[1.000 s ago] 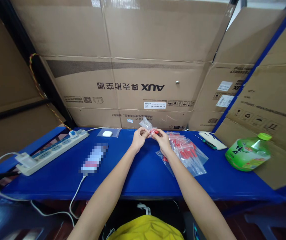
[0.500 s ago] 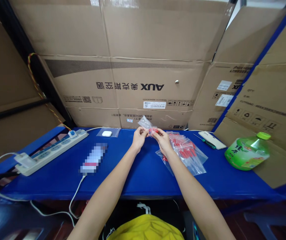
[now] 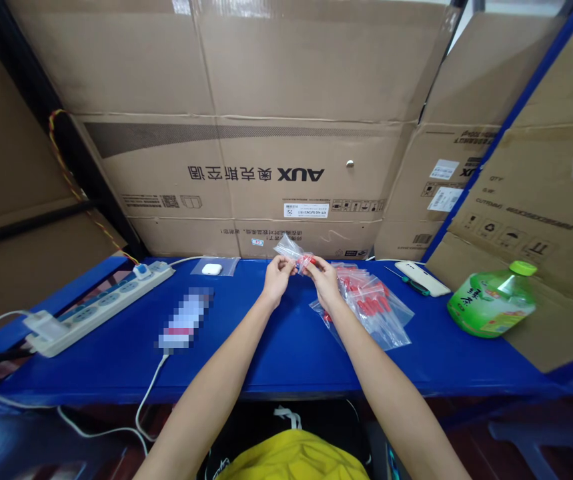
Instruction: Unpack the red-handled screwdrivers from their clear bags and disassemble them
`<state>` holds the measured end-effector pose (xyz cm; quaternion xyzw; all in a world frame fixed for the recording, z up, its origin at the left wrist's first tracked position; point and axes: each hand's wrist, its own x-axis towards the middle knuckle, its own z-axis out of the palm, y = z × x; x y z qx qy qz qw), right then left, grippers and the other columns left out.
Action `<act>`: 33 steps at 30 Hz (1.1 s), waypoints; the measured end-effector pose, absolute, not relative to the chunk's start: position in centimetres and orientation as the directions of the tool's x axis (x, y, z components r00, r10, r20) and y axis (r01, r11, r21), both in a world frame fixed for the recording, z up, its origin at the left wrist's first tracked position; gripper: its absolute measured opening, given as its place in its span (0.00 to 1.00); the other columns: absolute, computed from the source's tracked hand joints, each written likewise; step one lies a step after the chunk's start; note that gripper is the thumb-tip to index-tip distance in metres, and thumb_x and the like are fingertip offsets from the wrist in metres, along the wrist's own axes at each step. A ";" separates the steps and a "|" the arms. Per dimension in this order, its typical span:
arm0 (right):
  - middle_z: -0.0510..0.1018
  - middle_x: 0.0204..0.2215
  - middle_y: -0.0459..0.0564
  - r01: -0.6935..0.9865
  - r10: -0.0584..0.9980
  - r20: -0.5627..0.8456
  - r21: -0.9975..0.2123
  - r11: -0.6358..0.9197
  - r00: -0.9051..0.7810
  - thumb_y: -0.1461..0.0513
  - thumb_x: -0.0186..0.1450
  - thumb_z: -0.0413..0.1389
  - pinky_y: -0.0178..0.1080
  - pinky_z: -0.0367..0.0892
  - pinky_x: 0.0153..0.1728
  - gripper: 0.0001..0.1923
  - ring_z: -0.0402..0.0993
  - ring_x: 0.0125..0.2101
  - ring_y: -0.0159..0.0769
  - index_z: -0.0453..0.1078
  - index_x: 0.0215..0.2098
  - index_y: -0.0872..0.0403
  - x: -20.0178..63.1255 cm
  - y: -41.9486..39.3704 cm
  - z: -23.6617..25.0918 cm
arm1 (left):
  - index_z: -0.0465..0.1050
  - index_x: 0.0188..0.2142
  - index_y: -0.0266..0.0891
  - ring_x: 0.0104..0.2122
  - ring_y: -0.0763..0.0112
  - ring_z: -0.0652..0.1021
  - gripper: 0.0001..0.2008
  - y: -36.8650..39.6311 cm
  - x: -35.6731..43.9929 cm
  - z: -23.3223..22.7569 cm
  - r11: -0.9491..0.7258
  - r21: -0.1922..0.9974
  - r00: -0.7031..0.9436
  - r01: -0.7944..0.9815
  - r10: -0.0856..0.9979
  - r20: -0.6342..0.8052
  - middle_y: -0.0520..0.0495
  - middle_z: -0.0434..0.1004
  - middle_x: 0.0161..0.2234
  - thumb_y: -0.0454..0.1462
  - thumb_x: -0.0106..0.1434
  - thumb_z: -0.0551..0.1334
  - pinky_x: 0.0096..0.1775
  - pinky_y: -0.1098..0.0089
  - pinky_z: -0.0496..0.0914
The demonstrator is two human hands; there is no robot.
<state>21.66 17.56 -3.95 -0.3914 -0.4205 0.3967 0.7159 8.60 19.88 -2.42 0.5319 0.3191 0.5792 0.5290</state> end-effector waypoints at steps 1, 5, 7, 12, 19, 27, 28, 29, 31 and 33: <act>0.82 0.36 0.48 -0.243 0.895 0.294 -0.891 0.384 0.337 0.53 0.54 0.68 0.39 0.75 0.38 0.19 0.76 0.30 0.35 0.78 0.41 0.53 21.7 17.6 -3.9 | 0.69 0.32 0.38 0.27 0.72 0.75 0.11 19.9 8.6 -2.5 -0.241 0.931 0.119 -0.275 0.952 0.282 0.51 0.75 0.26 0.41 0.58 0.69 0.36 0.70 0.70; 0.82 0.38 0.49 -0.245 0.889 0.302 -0.885 0.395 0.344 0.53 0.54 0.68 0.40 0.75 0.39 0.20 0.77 0.31 0.35 0.79 0.42 0.53 21.6 17.6 -3.9 | 0.69 0.33 0.38 0.28 0.72 0.75 0.11 19.8 8.8 -2.6 -0.267 0.926 0.095 -0.266 0.949 0.300 0.51 0.75 0.27 0.42 0.58 0.68 0.37 0.70 0.70; 0.82 0.39 0.49 -0.230 0.890 0.301 -0.891 0.390 0.344 0.52 0.54 0.68 0.40 0.75 0.39 0.20 0.77 0.31 0.36 0.79 0.42 0.53 21.6 17.5 -3.8 | 0.69 0.33 0.39 0.28 0.71 0.76 0.11 19.9 8.8 -2.7 -0.282 0.924 0.082 -0.258 0.947 0.312 0.51 0.75 0.27 0.42 0.59 0.68 0.37 0.69 0.70; 0.83 0.37 0.50 -0.258 0.898 0.267 -0.894 0.367 0.350 0.52 0.53 0.69 0.40 0.75 0.39 0.22 0.76 0.30 0.34 0.79 0.42 0.54 22.1 17.3 -3.5 | 0.67 0.33 0.40 0.28 0.72 0.75 0.12 20.8 8.4 -3.0 -0.279 0.910 0.016 -0.306 0.955 0.298 0.52 0.74 0.28 0.43 0.59 0.67 0.36 0.70 0.71; 0.83 0.35 0.50 -0.043 0.892 0.321 -0.935 0.352 0.319 0.51 0.57 0.66 0.40 0.74 0.37 0.22 0.76 0.29 0.35 0.79 0.46 0.54 23.4 16.8 -3.1 | 0.63 0.35 0.41 0.31 0.75 0.77 0.07 23.2 5.6 -3.0 -0.172 0.896 -0.288 -0.409 0.956 0.052 0.51 0.73 0.34 0.38 0.64 0.61 0.35 0.74 0.72; 0.79 0.37 0.49 0.588 0.824 0.563 -0.685 0.429 0.055 0.62 0.64 0.60 0.37 0.70 0.38 0.09 0.74 0.31 0.33 0.81 0.41 0.50 22.0 15.8 -3.4 | 0.61 0.35 0.40 0.35 0.71 0.82 0.04 23.7 5.0 -3.2 -0.177 0.917 -0.497 -0.358 0.867 -0.027 0.47 0.77 0.35 0.33 0.67 0.56 0.38 0.70 0.77; 0.78 0.37 0.49 0.619 0.828 0.560 -0.656 0.432 0.016 0.63 0.64 0.60 0.37 0.70 0.38 0.09 0.74 0.31 0.32 0.81 0.42 0.50 21.9 15.8 -3.4 | 0.61 0.35 0.40 0.35 0.70 0.82 0.04 23.8 5.0 -3.2 -0.176 0.918 -0.504 -0.355 0.863 -0.030 0.47 0.77 0.35 0.33 0.67 0.56 0.38 0.70 0.78; 0.78 0.37 0.49 0.643 0.832 0.554 -0.632 0.433 -0.016 0.64 0.64 0.59 0.37 0.70 0.39 0.10 0.74 0.32 0.33 0.81 0.42 0.50 21.9 15.7 -3.4 | 0.61 0.34 0.41 0.34 0.70 0.82 0.05 23.8 5.0 -3.3 -0.177 0.918 -0.508 -0.355 0.861 -0.031 0.47 0.77 0.35 0.33 0.67 0.57 0.38 0.70 0.78; 0.77 0.38 0.49 0.682 0.836 0.545 -0.589 0.434 -0.061 0.66 0.64 0.59 0.37 0.69 0.41 0.12 0.74 0.34 0.34 0.80 0.43 0.50 22.0 15.6 -3.4 | 0.61 0.34 0.41 0.34 0.69 0.82 0.05 23.9 4.9 -3.4 -0.177 0.917 -0.508 -0.358 0.861 -0.032 0.47 0.77 0.34 0.33 0.66 0.58 0.38 0.69 0.78; 0.77 0.39 0.49 0.715 0.833 0.548 -0.549 0.432 -0.082 0.67 0.63 0.59 0.38 0.69 0.43 0.13 0.74 0.37 0.35 0.80 0.43 0.50 22.2 15.5 -3.2 | 0.61 0.34 0.41 0.34 0.69 0.82 0.06 24.0 4.9 -3.5 -0.174 0.917 -0.510 -0.358 0.859 -0.036 0.47 0.77 0.34 0.33 0.66 0.58 0.38 0.69 0.78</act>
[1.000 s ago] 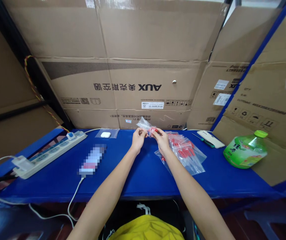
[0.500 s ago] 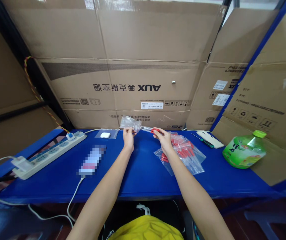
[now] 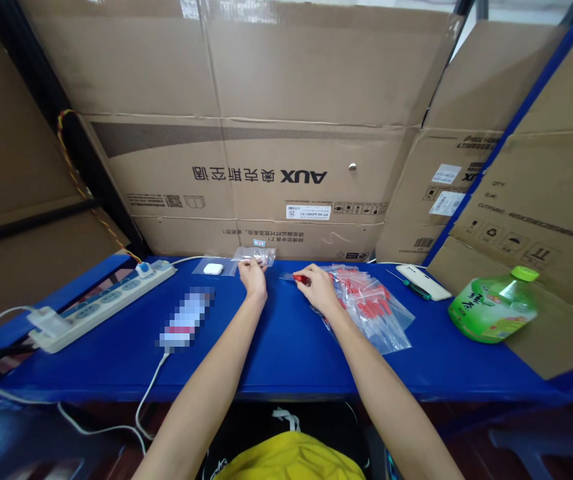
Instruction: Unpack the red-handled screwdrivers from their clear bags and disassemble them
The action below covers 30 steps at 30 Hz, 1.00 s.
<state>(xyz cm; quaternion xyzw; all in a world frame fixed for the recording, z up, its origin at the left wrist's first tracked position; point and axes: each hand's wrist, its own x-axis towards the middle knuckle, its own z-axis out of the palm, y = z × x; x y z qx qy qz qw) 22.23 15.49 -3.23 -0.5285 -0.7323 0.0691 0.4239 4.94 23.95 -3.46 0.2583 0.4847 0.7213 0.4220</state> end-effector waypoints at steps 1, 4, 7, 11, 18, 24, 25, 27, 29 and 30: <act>0.77 0.40 0.49 0.730 0.831 0.549 -0.531 0.430 -0.090 0.68 0.63 0.58 0.38 0.68 0.44 0.13 0.74 0.38 0.36 0.80 0.44 0.50 22.4 15.4 -3.1 | 0.61 0.34 0.41 0.34 0.69 0.82 0.05 24.0 4.9 -3.5 -0.171 0.918 -0.512 -0.357 0.858 -0.039 0.47 0.77 0.34 0.33 0.66 0.58 0.38 0.69 0.78; 0.75 0.41 0.49 0.765 0.835 0.533 -0.479 0.431 -0.137 0.68 0.61 0.58 0.38 0.67 0.45 0.15 0.73 0.40 0.37 0.79 0.44 0.49 22.5 15.2 -2.9 | 0.60 0.34 0.41 0.32 0.71 0.82 0.05 24.0 5.0 -3.5 -0.163 0.919 -0.512 -0.360 0.857 -0.049 0.49 0.77 0.34 0.33 0.66 0.58 0.37 0.69 0.78; 0.74 0.40 0.48 0.776 0.849 0.496 -0.457 0.434 -0.183 0.69 0.58 0.59 0.37 0.66 0.44 0.16 0.72 0.38 0.36 0.78 0.43 0.49 22.4 15.2 -3.0 | 0.60 0.34 0.41 0.30 0.72 0.81 0.05 23.9 5.0 -3.5 -0.151 0.917 -0.505 -0.370 0.861 -0.062 0.50 0.76 0.33 0.32 0.65 0.57 0.36 0.69 0.77; 0.73 0.38 0.47 0.769 0.863 0.475 -0.482 0.419 -0.173 0.69 0.58 0.59 0.36 0.64 0.42 0.15 0.71 0.37 0.35 0.77 0.41 0.49 22.2 15.3 -3.1 | 0.60 0.34 0.41 0.29 0.72 0.81 0.04 23.7 5.1 -3.3 -0.151 0.918 -0.499 -0.367 0.864 -0.058 0.50 0.75 0.32 0.31 0.65 0.56 0.34 0.70 0.77; 0.71 0.37 0.45 0.799 0.888 0.379 -0.431 0.419 -0.261 0.68 0.57 0.61 0.35 0.61 0.39 0.16 0.69 0.36 0.35 0.73 0.42 0.48 22.1 14.6 -2.8 | 0.61 0.33 0.41 0.30 0.72 0.81 0.04 23.1 5.4 -2.9 -0.148 0.919 -0.476 -0.365 0.878 -0.048 0.50 0.76 0.33 0.32 0.65 0.56 0.34 0.71 0.76; 0.70 0.39 0.45 0.834 0.923 0.252 -0.406 0.374 -0.291 0.63 0.58 0.63 0.35 0.57 0.35 0.16 0.68 0.35 0.35 0.69 0.44 0.48 21.7 14.0 -2.9 | 0.60 0.33 0.41 0.30 0.72 0.81 0.05 23.1 5.5 -3.0 -0.146 0.921 -0.464 -0.362 0.885 -0.042 0.50 0.76 0.32 0.33 0.65 0.56 0.33 0.71 0.75; 0.71 0.39 0.45 0.838 0.926 0.245 -0.404 0.367 -0.287 0.62 0.58 0.62 0.35 0.57 0.35 0.16 0.68 0.36 0.35 0.68 0.45 0.48 21.6 14.0 -2.9 | 0.60 0.33 0.41 0.30 0.72 0.81 0.04 23.1 5.5 -3.0 -0.142 0.923 -0.462 -0.359 0.886 -0.043 0.51 0.75 0.32 0.33 0.64 0.56 0.33 0.72 0.75; 0.71 0.39 0.46 0.840 0.928 0.240 -0.404 0.363 -0.285 0.61 0.60 0.62 0.35 0.57 0.36 0.16 0.69 0.36 0.36 0.67 0.46 0.49 21.5 14.0 -2.9 | 0.61 0.33 0.41 0.30 0.72 0.80 0.04 23.2 5.5 -3.1 -0.132 0.926 -0.459 -0.352 0.887 -0.048 0.51 0.75 0.31 0.33 0.64 0.57 0.33 0.72 0.75; 0.72 0.39 0.46 0.838 0.929 0.239 -0.410 0.360 -0.283 0.60 0.61 0.62 0.35 0.57 0.36 0.16 0.69 0.36 0.36 0.67 0.46 0.49 21.5 13.9 -2.9 | 0.61 0.33 0.41 0.30 0.72 0.80 0.04 23.2 5.6 -3.2 -0.123 0.931 -0.456 -0.345 0.888 -0.052 0.51 0.75 0.31 0.33 0.64 0.57 0.33 0.72 0.75; 0.72 0.38 0.46 0.837 0.930 0.237 -0.413 0.359 -0.282 0.60 0.61 0.62 0.35 0.58 0.37 0.16 0.69 0.36 0.36 0.67 0.47 0.49 21.5 13.9 -2.9 | 0.61 0.33 0.41 0.30 0.72 0.80 0.04 23.2 5.6 -3.2 -0.119 0.932 -0.456 -0.341 0.888 -0.053 0.51 0.75 0.32 0.33 0.64 0.57 0.33 0.73 0.74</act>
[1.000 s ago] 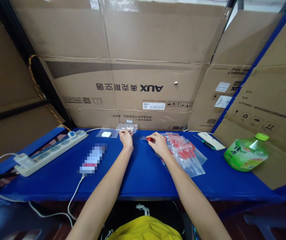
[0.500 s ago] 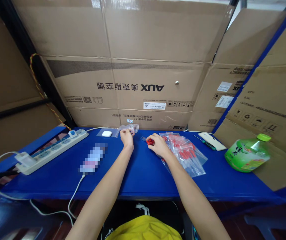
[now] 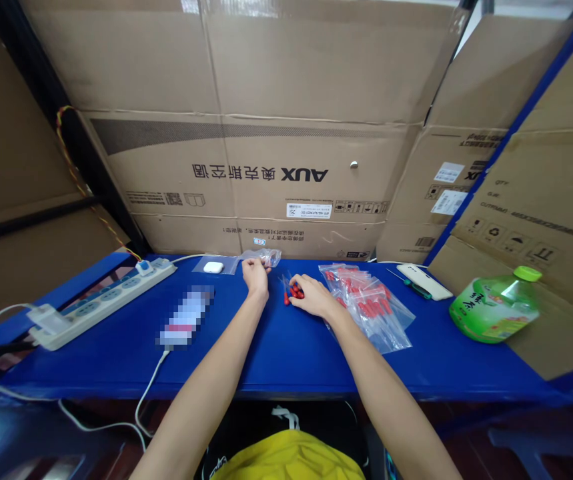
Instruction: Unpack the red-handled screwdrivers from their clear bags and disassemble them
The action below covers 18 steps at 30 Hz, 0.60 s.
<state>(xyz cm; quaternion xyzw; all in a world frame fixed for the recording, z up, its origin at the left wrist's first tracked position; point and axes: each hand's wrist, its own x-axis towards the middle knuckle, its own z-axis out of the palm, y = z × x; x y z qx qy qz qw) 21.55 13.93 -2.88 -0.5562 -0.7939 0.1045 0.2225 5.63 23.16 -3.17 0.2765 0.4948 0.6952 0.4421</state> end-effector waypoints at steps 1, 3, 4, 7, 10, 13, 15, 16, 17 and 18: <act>0.72 0.38 0.46 0.835 0.930 0.235 -0.417 0.360 -0.284 0.59 0.61 0.62 0.35 0.58 0.37 0.17 0.69 0.36 0.36 0.67 0.47 0.49 21.6 13.9 -2.9 | 0.61 0.33 0.41 0.30 0.72 0.80 0.04 23.1 5.7 -3.2 -0.117 0.934 -0.457 -0.337 0.888 -0.054 0.51 0.75 0.32 0.33 0.64 0.56 0.32 0.73 0.74; 0.72 0.37 0.46 0.831 0.927 0.237 -0.418 0.367 -0.290 0.59 0.61 0.63 0.36 0.58 0.37 0.18 0.69 0.36 0.36 0.67 0.48 0.49 21.7 13.9 -2.9 | 0.61 0.33 0.41 0.29 0.73 0.80 0.04 23.1 5.7 -3.1 -0.116 0.937 -0.460 -0.331 0.887 -0.052 0.51 0.75 0.32 0.32 0.64 0.56 0.32 0.73 0.74; 0.73 0.38 0.46 0.829 0.924 0.243 -0.416 0.374 -0.295 0.58 0.61 0.63 0.36 0.59 0.38 0.18 0.70 0.36 0.36 0.67 0.48 0.49 21.7 13.9 -2.9 | 0.61 0.33 0.41 0.29 0.73 0.79 0.04 23.1 5.7 -3.1 -0.115 0.938 -0.462 -0.326 0.885 -0.052 0.51 0.75 0.31 0.32 0.64 0.56 0.32 0.73 0.74; 0.73 0.39 0.47 0.828 0.919 0.267 -0.411 0.382 -0.291 0.57 0.63 0.62 0.36 0.60 0.38 0.15 0.71 0.37 0.36 0.69 0.47 0.50 21.7 14.0 -3.0 | 0.62 0.33 0.41 0.27 0.74 0.78 0.04 23.0 5.7 -3.3 -0.101 0.947 -0.470 -0.305 0.881 -0.057 0.52 0.75 0.30 0.32 0.63 0.57 0.31 0.75 0.73; 0.75 0.37 0.47 0.822 0.923 0.269 -0.431 0.371 -0.276 0.56 0.66 0.60 0.35 0.60 0.37 0.10 0.72 0.36 0.34 0.70 0.44 0.50 21.6 14.0 -3.0 | 0.64 0.32 0.41 0.25 0.75 0.77 0.04 22.9 5.7 -3.8 -0.071 0.955 -0.483 -0.287 0.872 -0.080 0.53 0.74 0.29 0.32 0.62 0.59 0.30 0.76 0.71; 0.77 0.33 0.46 0.811 0.931 0.263 -0.466 0.352 -0.253 0.54 0.67 0.60 0.34 0.59 0.34 0.10 0.73 0.33 0.33 0.71 0.40 0.51 21.4 14.1 -2.8 | 0.65 0.31 0.41 0.23 0.75 0.75 0.05 22.7 5.9 -4.3 -0.042 0.957 -0.488 -0.287 0.866 -0.109 0.54 0.73 0.27 0.32 0.61 0.61 0.29 0.75 0.70; 0.78 0.30 0.45 0.798 0.937 0.244 -0.496 0.342 -0.250 0.52 0.68 0.58 0.34 0.59 0.33 0.11 0.73 0.31 0.33 0.72 0.38 0.51 21.4 14.1 -2.7 | 0.65 0.31 0.41 0.23 0.76 0.75 0.05 22.6 6.2 -4.5 -0.037 0.951 -0.483 -0.306 0.867 -0.121 0.54 0.72 0.26 0.32 0.62 0.60 0.30 0.75 0.70; 0.78 0.29 0.44 0.790 0.940 0.232 -0.511 0.338 -0.251 0.52 0.69 0.57 0.33 0.58 0.32 0.11 0.73 0.30 0.33 0.72 0.37 0.50 21.4 14.1 -2.7 | 0.65 0.32 0.41 0.23 0.76 0.74 0.05 22.5 6.4 -4.6 -0.039 0.946 -0.475 -0.322 0.871 -0.126 0.54 0.72 0.27 0.32 0.62 0.60 0.30 0.75 0.70; 0.78 0.28 0.44 0.784 0.942 0.221 -0.524 0.333 -0.253 0.52 0.70 0.56 0.33 0.58 0.32 0.11 0.73 0.29 0.32 0.71 0.37 0.50 21.4 14.1 -2.6 | 0.64 0.32 0.41 0.23 0.76 0.74 0.05 22.4 6.6 -4.6 -0.040 0.939 -0.463 -0.342 0.876 -0.132 0.54 0.72 0.27 0.32 0.63 0.59 0.31 0.75 0.71; 0.78 0.27 0.43 0.780 0.944 0.213 -0.533 0.329 -0.252 0.53 0.70 0.56 0.33 0.58 0.31 0.10 0.73 0.28 0.32 0.71 0.36 0.50 21.4 14.1 -2.6 | 0.64 0.32 0.41 0.23 0.77 0.75 0.05 22.4 6.8 -4.6 -0.039 0.929 -0.447 -0.367 0.884 -0.140 0.55 0.72 0.27 0.31 0.63 0.58 0.31 0.75 0.71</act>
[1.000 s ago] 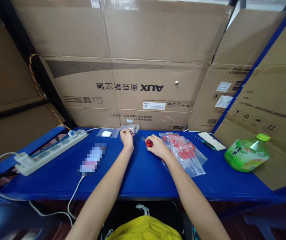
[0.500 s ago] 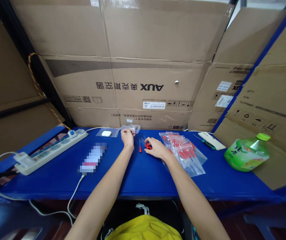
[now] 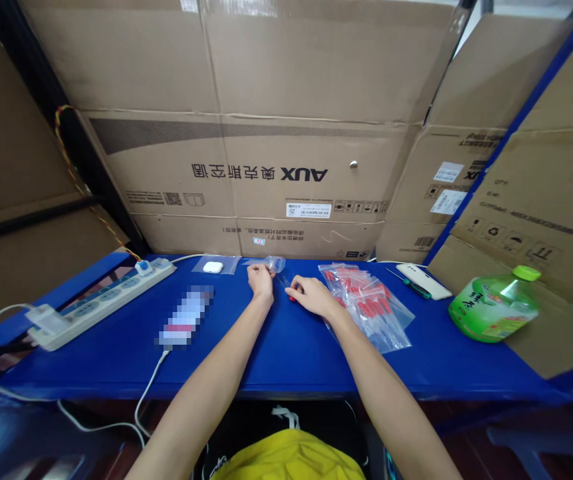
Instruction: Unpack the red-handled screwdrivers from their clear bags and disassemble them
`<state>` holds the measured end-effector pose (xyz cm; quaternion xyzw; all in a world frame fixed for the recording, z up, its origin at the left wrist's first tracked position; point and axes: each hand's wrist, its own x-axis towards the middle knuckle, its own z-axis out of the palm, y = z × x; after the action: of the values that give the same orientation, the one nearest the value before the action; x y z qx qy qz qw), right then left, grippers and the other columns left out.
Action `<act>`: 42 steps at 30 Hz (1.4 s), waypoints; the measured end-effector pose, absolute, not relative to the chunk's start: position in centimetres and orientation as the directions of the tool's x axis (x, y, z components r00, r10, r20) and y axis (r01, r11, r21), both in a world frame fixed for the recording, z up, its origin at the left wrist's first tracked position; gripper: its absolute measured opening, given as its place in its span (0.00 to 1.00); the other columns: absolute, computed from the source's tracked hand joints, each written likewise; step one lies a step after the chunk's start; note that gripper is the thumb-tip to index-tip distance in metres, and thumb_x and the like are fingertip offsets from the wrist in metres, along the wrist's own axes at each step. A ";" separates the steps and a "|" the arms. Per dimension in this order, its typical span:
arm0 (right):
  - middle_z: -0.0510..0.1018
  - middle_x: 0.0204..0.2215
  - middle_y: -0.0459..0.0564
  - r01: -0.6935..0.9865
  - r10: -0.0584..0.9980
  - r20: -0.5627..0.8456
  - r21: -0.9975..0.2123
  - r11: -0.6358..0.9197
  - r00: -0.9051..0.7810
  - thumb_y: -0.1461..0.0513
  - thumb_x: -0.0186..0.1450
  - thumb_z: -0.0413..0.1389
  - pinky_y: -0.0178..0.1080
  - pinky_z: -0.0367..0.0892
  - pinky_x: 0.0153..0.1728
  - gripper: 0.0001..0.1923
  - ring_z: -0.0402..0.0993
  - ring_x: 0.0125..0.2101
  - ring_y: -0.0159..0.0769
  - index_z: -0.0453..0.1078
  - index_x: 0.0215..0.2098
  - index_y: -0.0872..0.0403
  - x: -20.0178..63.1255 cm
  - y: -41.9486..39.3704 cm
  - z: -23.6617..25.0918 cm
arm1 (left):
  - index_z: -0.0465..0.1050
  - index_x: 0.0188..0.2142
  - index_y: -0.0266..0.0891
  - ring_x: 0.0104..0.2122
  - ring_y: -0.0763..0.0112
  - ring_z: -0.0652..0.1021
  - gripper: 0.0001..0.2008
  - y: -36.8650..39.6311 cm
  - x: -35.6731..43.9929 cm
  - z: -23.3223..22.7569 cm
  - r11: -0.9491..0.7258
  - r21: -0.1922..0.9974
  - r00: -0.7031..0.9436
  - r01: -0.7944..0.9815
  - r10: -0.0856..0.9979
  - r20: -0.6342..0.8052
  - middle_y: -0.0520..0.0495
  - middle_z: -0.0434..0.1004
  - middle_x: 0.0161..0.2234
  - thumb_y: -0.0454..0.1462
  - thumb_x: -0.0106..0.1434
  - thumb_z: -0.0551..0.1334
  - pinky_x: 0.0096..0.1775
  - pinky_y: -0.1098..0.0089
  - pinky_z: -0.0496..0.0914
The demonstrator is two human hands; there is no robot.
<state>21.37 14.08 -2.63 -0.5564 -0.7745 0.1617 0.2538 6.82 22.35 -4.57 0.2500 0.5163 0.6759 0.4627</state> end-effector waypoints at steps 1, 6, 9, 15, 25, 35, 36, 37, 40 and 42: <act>0.78 0.26 0.43 0.778 0.945 0.212 -0.537 0.325 -0.248 0.55 0.70 0.56 0.33 0.58 0.31 0.08 0.73 0.28 0.32 0.71 0.36 0.50 21.4 14.1 -2.6 | 0.63 0.32 0.41 0.24 0.77 0.75 0.05 22.3 7.0 -4.5 -0.034 0.918 -0.427 -0.395 0.892 -0.150 0.55 0.71 0.27 0.31 0.63 0.57 0.31 0.75 0.71; 0.78 0.25 0.41 0.772 0.944 0.256 -0.548 0.321 -0.210 0.62 0.68 0.55 0.32 0.57 0.30 0.04 0.74 0.28 0.32 0.69 0.41 0.49 21.9 14.4 -2.9 | 0.63 0.33 0.39 0.24 0.77 0.76 0.04 22.0 8.0 -4.6 0.009 0.848 -0.319 -0.530 0.924 -0.209 0.54 0.72 0.28 0.31 0.63 0.57 0.31 0.75 0.72; 0.79 0.26 0.41 0.794 0.945 0.272 -0.526 0.304 -0.182 0.64 0.67 0.56 0.32 0.57 0.30 0.08 0.74 0.29 0.33 0.68 0.44 0.49 22.3 14.7 -3.2 | 0.64 0.33 0.38 0.24 0.78 0.75 0.03 22.0 8.2 -4.7 0.049 0.803 -0.261 -0.594 0.932 -0.250 0.52 0.72 0.27 0.30 0.62 0.57 0.32 0.74 0.72; 0.78 0.24 0.41 0.829 0.961 0.205 -0.493 0.264 -0.184 0.64 0.66 0.57 0.33 0.55 0.29 0.03 0.73 0.27 0.32 0.71 0.37 0.49 22.6 14.7 -3.1 | 0.67 0.29 0.36 0.23 0.80 0.74 0.05 22.1 7.8 -4.4 0.099 0.736 -0.199 -0.670 0.931 -0.306 0.50 0.74 0.27 0.28 0.60 0.56 0.31 0.76 0.72; 0.75 0.41 0.50 0.795 0.917 0.331 -0.482 0.368 -0.224 0.54 0.69 0.57 0.38 0.63 0.45 0.12 0.71 0.41 0.37 0.72 0.46 0.51 21.5 14.4 -3.2 | 0.66 0.28 0.36 0.20 0.79 0.73 0.06 21.8 7.5 -3.9 0.086 0.733 -0.220 -0.675 0.925 -0.311 0.51 0.72 0.24 0.29 0.60 0.56 0.26 0.77 0.68; 0.67 0.56 0.54 0.825 0.885 0.322 -0.353 0.442 -0.337 0.47 0.67 0.59 0.51 0.61 0.53 0.19 0.61 0.53 0.49 0.73 0.54 0.41 19.4 13.5 -3.8 | 0.66 0.28 0.37 0.20 0.80 0.71 0.03 23.2 5.8 -3.4 0.004 0.757 -0.315 -0.654 0.908 -0.277 0.53 0.71 0.23 0.33 0.59 0.58 0.26 0.78 0.67; 0.67 0.55 0.54 0.830 0.887 0.322 -0.348 0.437 -0.332 0.46 0.66 0.59 0.51 0.61 0.52 0.19 0.61 0.52 0.49 0.74 0.52 0.42 19.3 13.4 -3.9 | 0.66 0.28 0.37 0.20 0.80 0.71 0.04 23.2 5.7 -3.3 -0.002 0.761 -0.323 -0.649 0.906 -0.274 0.53 0.70 0.23 0.33 0.59 0.58 0.26 0.78 0.67; 0.68 0.54 0.54 0.834 0.889 0.321 -0.346 0.430 -0.325 0.46 0.66 0.60 0.51 0.61 0.51 0.18 0.62 0.51 0.48 0.74 0.50 0.43 19.2 13.4 -3.8 | 0.66 0.28 0.37 0.20 0.80 0.71 0.04 23.3 5.6 -3.2 -0.006 0.765 -0.330 -0.644 0.904 -0.271 0.54 0.70 0.22 0.33 0.59 0.58 0.26 0.78 0.66; 0.69 0.50 0.54 0.835 0.897 0.322 -0.364 0.411 -0.301 0.47 0.66 0.59 0.49 0.62 0.50 0.16 0.63 0.48 0.46 0.73 0.46 0.47 19.0 13.5 -3.8 | 0.67 0.27 0.37 0.19 0.80 0.71 0.03 23.2 5.5 -3.1 -0.012 0.776 -0.345 -0.631 0.900 -0.267 0.53 0.71 0.23 0.33 0.58 0.59 0.25 0.77 0.66; 0.69 0.48 0.53 0.830 0.897 0.331 -0.377 0.411 -0.294 0.48 0.67 0.59 0.47 0.62 0.49 0.15 0.63 0.47 0.44 0.72 0.44 0.48 18.9 13.5 -3.7 | 0.67 0.27 0.37 0.19 0.80 0.70 0.03 23.1 5.6 -3.1 -0.011 0.780 -0.352 -0.626 0.896 -0.270 0.53 0.71 0.23 0.32 0.57 0.58 0.25 0.78 0.65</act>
<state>18.94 13.50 -3.68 -0.5386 -0.8016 0.0664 0.2509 5.59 23.06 -3.06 0.1532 0.4406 0.6942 0.5482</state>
